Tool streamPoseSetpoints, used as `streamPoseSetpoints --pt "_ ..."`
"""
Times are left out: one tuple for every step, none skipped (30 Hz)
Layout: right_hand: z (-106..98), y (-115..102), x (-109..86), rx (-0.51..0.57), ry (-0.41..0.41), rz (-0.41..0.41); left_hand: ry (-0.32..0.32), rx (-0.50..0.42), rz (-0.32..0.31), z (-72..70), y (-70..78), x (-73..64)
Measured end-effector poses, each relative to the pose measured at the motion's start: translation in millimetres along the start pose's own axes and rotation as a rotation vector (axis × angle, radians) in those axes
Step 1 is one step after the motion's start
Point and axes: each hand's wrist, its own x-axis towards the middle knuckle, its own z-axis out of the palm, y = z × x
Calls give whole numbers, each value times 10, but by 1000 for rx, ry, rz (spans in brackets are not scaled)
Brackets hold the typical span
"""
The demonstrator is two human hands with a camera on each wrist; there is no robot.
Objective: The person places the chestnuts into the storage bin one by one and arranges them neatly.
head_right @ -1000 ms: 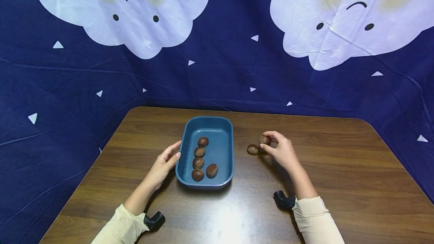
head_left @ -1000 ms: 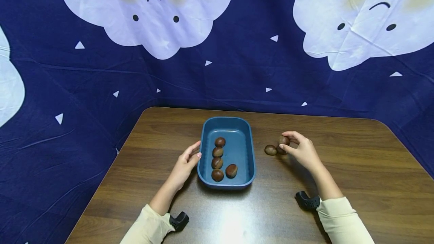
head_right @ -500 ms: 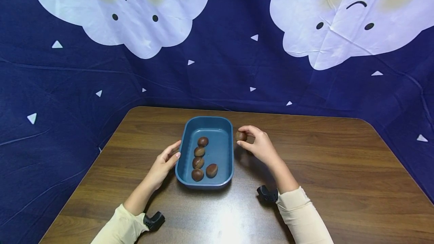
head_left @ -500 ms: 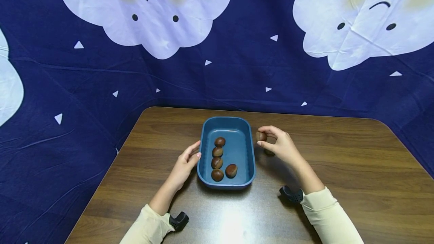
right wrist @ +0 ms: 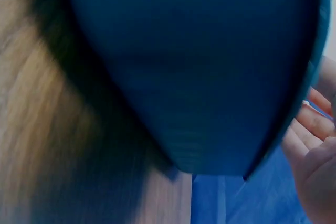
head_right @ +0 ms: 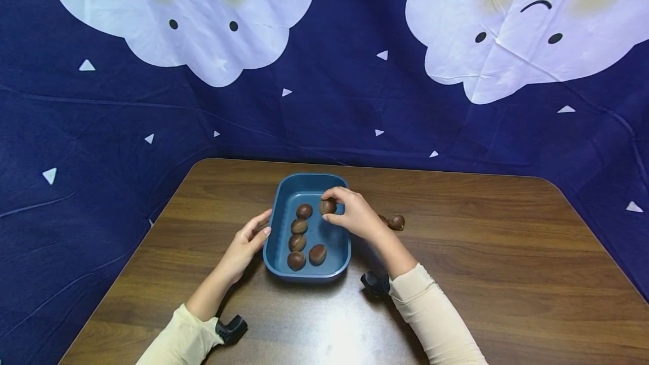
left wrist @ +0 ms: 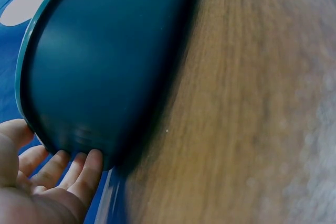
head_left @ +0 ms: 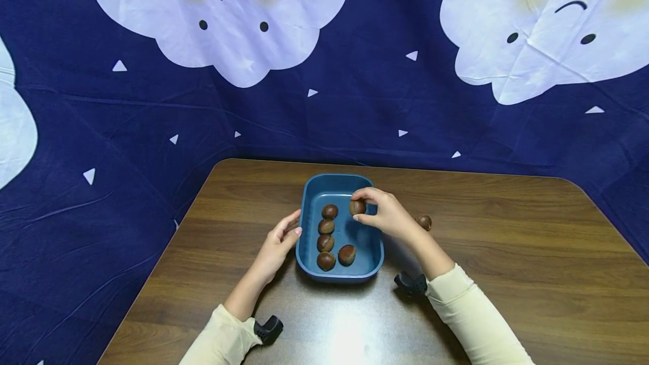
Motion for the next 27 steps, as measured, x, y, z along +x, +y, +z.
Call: streamPoseSetpoints --pt "20 -3 18 -10 -19 1 3 0 -4 1 2 1" --pt "39 -4 35 -20 -35 3 1 -2 -3 2 3 3" --pt "56 -10 48 -32 -52 3 -1 -2 -1 1 3 5" --pt "74 -11 60 -48 -68 8 -2 -4 1 2 4 6" --pt "89 -17 71 -55 -84 11 -3 -4 2 2 6 6" --pt "104 -19 80 -71 -100 13 -4 -4 2 2 8 6" --pt "119 -22 90 -87 -115 15 -4 -5 1 2 9 6" --pt "133 -24 98 -103 -129 17 -3 -5 1 2 10 5" --pt "146 -25 104 -120 -146 21 -2 -5 -1 1 11 3" --pt "159 -27 110 -133 -163 25 -1 -5 -2 1 12 1" --pt "171 -30 116 -150 -179 25 -1 -6 -1 0 11 0" --pt "183 -30 121 -168 -198 25 -2 -7 2 0 11 -1" --pt "194 -33 127 -181 -218 23 0 -6 2 -1 10 -2" --pt "206 -39 132 -198 -237 24 -2 -8 4 -3 8 -1" --pt "217 -46 136 -215 -256 24 -3 -8 6 -5 8 -1" --pt "229 -54 141 -232 -271 19 -4 -10 7 -6 7 0" --pt "242 -62 143 -252 -289 16 -5 -10 8 -8 6 1" --pt "255 -69 145 -267 -306 15 -5 -9 7 -9 6 2" --pt "268 -75 145 -290 -321 13 -5 -9 5 -10 5 2" --pt "280 -83 144 -314 -336 13 -8 -10 7 -11 5 2" --pt "291 -88 142 -333 -349 13 -7 -9 6 -10 7 1" --pt "301 -92 140 -346 -363 14 -8 -9 6 -9 7 0" --pt "307 -99 136 -358 -377 19 -8 -8 7 -8 8 0" --pt "312 -103 133 -368 -390 24 -9 -7 9 -7 11 -1" --pt "316 -109 130 -378 -402 29 -9 -6 9 -6 10 -1" --pt "319 -115 127 -384 -412 36 -10 -6 10 -6 11 -2" --pt "321 -119 125 -388 -420 42 -9 -6 9 -6 13 -2"
